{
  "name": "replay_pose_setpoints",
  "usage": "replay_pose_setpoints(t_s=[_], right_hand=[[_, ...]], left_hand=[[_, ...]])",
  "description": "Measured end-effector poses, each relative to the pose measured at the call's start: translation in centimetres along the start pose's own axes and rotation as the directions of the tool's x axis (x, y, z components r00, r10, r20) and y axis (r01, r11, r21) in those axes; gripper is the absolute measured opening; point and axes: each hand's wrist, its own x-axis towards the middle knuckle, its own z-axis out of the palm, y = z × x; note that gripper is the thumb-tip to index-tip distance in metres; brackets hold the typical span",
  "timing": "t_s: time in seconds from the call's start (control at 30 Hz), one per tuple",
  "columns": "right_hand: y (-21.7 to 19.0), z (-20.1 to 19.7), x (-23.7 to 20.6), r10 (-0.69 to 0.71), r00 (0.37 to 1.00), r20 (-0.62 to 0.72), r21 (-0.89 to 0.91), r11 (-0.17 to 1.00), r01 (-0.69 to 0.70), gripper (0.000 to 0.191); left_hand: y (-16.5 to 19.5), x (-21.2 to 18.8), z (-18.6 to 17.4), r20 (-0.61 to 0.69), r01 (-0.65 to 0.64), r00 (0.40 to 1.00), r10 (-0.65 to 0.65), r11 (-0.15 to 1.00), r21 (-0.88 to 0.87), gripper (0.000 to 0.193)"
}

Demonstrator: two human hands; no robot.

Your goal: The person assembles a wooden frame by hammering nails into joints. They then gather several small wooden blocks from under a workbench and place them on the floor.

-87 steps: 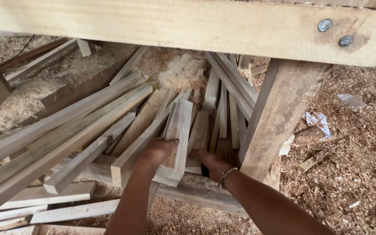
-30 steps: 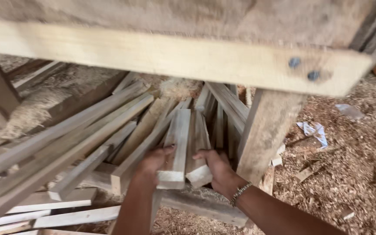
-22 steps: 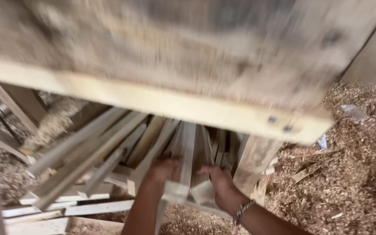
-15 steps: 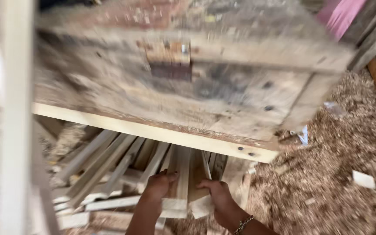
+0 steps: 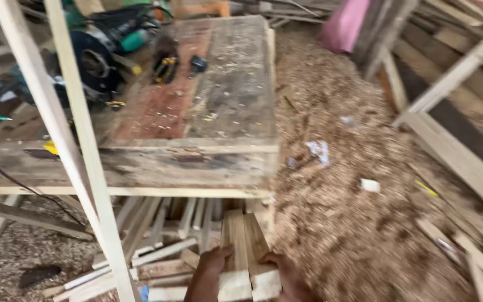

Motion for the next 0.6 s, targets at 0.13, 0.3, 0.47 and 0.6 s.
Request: replay_pose_setpoints(t_s=[0.13,0.3,0.47,0.6], right_hand=[[-1.3,-1.9,-10.3,-0.055,0.994,-0.098,0.167,0.983,0.071,0.026],[-2.9,-4.8,-22.6,-0.091,0.968,-0.234,0.319,0.933,0.164,0.028],[-4.6,-9.6,-32.1,-0.248,0.914,-0.322,0.405,0.836,0.370,0.031],[-6.8,-13.6,-37.9,-0.078,0.850,-0.521,0.478,0.798,0.366,0.036]], left_hand=[[2.3,-6.6,5.2,0.067,0.010,0.998,-0.015,0.997,0.074,0.050],[4.3,-14.7,13.0,0.188,0.062,0.979,-0.081,0.993,0.105,0.040],[5.6,-20.9,21.8,0.348,0.108,0.928,-0.129,0.991,0.079,0.032],[7.1,-25.9,29.6,0.435,0.015,0.896,-0.091,0.984,0.175,0.027]])
